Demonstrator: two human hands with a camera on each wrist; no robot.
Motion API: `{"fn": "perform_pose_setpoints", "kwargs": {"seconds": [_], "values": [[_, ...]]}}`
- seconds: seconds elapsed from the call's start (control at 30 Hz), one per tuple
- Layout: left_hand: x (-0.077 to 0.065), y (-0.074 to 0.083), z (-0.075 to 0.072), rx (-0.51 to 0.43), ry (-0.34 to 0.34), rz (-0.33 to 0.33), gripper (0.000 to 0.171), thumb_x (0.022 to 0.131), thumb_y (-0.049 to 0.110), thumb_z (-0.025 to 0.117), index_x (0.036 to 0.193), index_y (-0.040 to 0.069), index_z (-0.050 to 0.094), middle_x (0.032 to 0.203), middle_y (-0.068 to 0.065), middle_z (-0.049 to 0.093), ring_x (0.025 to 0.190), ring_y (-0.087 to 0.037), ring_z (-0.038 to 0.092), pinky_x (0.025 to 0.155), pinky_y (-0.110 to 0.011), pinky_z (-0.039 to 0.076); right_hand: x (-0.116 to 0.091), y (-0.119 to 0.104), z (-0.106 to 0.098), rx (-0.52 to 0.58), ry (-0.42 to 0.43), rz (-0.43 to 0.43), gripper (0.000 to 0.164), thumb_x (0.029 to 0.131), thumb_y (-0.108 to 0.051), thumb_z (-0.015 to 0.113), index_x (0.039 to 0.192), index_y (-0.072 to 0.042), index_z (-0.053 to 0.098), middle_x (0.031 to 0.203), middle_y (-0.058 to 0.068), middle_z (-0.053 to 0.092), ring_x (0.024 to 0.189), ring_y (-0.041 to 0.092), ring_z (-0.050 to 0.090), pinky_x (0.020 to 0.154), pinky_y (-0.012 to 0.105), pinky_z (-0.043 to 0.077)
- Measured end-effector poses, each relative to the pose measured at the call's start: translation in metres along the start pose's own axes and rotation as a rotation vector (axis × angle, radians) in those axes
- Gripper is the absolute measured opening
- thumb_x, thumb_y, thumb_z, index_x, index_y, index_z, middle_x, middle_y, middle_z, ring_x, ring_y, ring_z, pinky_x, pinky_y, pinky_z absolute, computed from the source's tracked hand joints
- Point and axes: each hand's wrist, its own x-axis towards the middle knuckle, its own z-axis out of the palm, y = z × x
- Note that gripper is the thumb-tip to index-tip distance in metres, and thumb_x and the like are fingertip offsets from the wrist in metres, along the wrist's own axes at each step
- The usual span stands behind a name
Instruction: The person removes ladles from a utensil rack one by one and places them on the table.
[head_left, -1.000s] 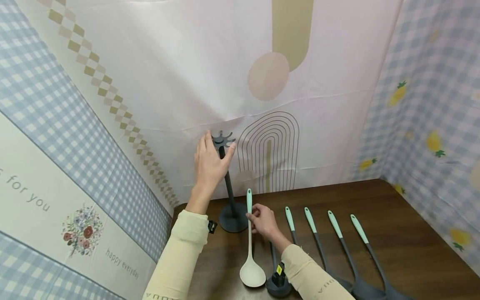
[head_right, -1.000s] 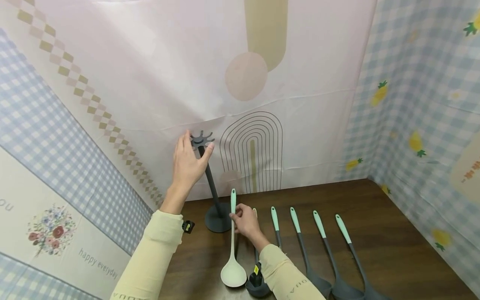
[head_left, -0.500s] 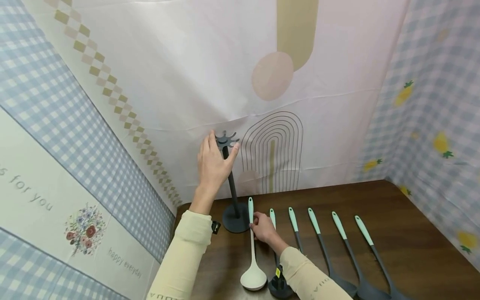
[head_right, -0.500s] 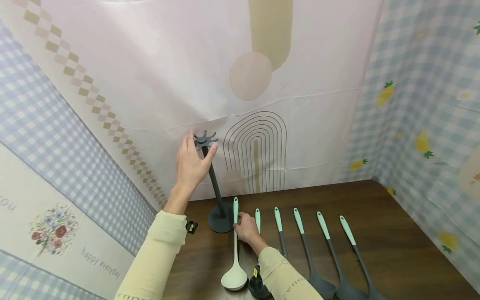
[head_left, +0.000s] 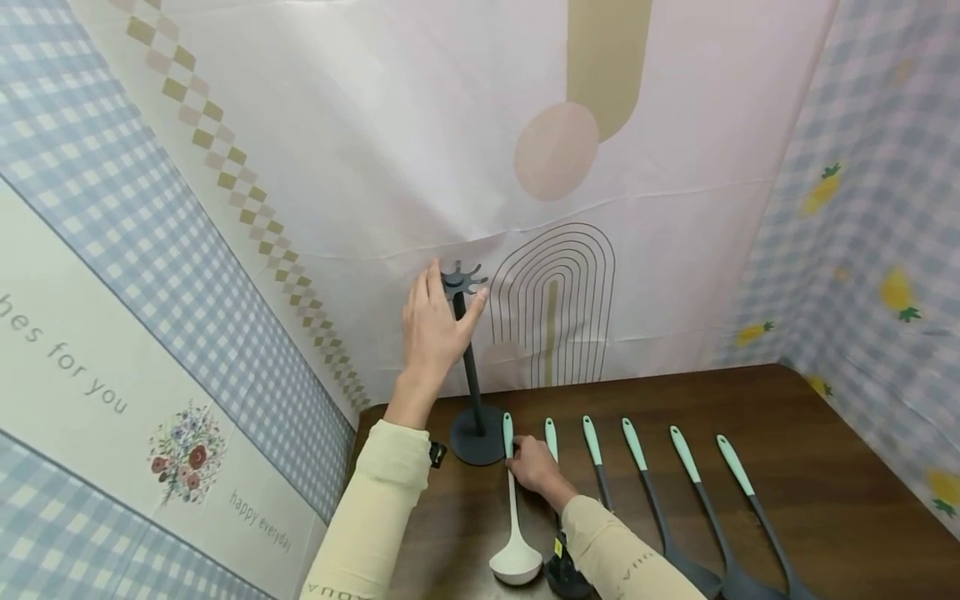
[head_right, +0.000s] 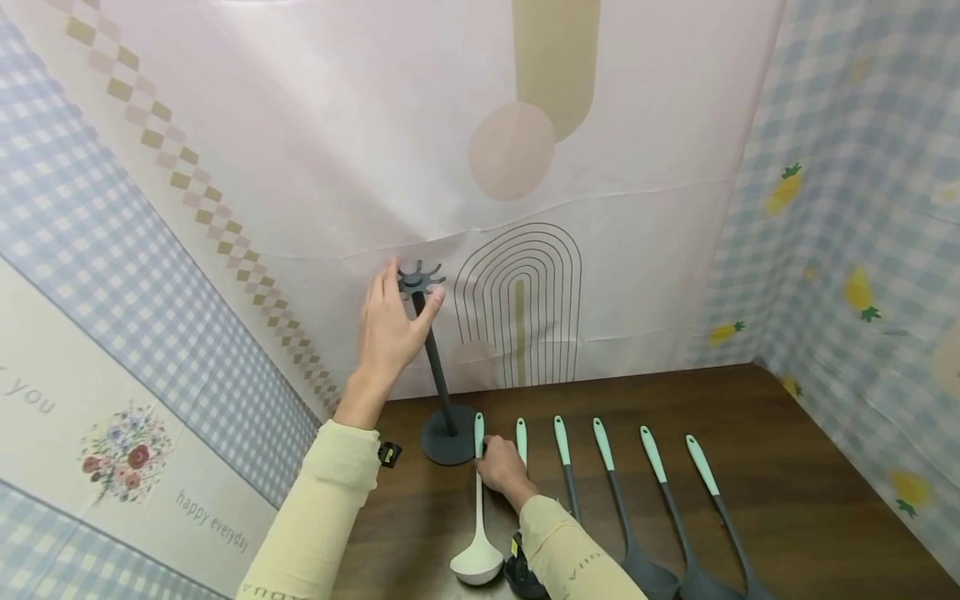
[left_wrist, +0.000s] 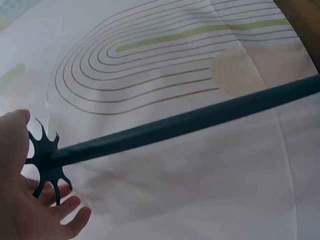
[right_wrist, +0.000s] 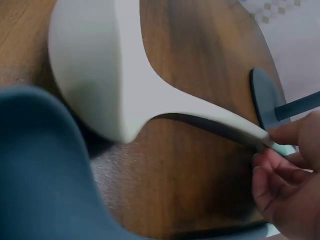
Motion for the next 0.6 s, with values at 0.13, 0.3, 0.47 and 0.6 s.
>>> {"fn": "perform_pose_setpoints", "kwargs": {"seconds": [0.13, 0.3, 0.47, 0.6], "values": [[0.001, -0.006, -0.007, 0.022, -0.042, 0.058, 0.098, 0.1, 0.065, 0.061, 0.169, 0.009, 0.023, 0.163, -0.021, 0.038, 0.146, -0.04, 0.044, 0.115, -0.06, 0.04, 0.001, -0.002, -0.02, -0.034, -0.04, -0.049, 0.052, 0.095, -0.015, 0.077, 0.137, 0.012, 0.062, 0.089, 0.015, 0.073, 0.086, 0.03, 0.07, 0.081, 0.046, 0.057], [-0.004, -0.008, -0.027, 0.04, -0.048, 0.072, 0.098, 0.097, 0.067, 0.063, 0.171, 0.018, 0.021, 0.169, -0.015, 0.03, 0.146, -0.042, 0.044, 0.113, -0.065, 0.04, 0.0, -0.003, -0.075, -0.05, -0.11, -0.133, 0.063, 0.1, -0.033, 0.073, 0.146, 0.006, 0.057, 0.114, 0.022, 0.072, 0.105, 0.038, 0.069, 0.091, 0.054, 0.054], [-0.02, -0.006, -0.044, 0.014, 0.002, 0.083, 0.097, 0.095, 0.073, 0.059, 0.171, 0.022, 0.024, 0.172, -0.013, 0.026, 0.153, -0.042, 0.034, 0.117, -0.068, 0.032, -0.019, -0.002, -0.134, -0.18, -0.13, -0.216, 0.085, 0.099, -0.061, 0.064, 0.16, -0.005, 0.045, 0.155, 0.028, 0.049, 0.143, 0.051, 0.044, 0.11, 0.068, 0.04], [-0.039, -0.002, -0.046, -0.001, 0.07, 0.137, 0.098, 0.093, 0.082, 0.048, 0.17, 0.024, 0.028, 0.174, -0.013, 0.024, 0.159, -0.039, 0.022, 0.12, -0.069, 0.023, -0.041, 0.005, -0.167, -0.301, 0.026, -0.252, 0.089, 0.099, -0.069, 0.058, 0.165, -0.012, 0.039, 0.161, 0.028, 0.042, 0.144, 0.055, 0.041, 0.108, 0.075, 0.036]]}}
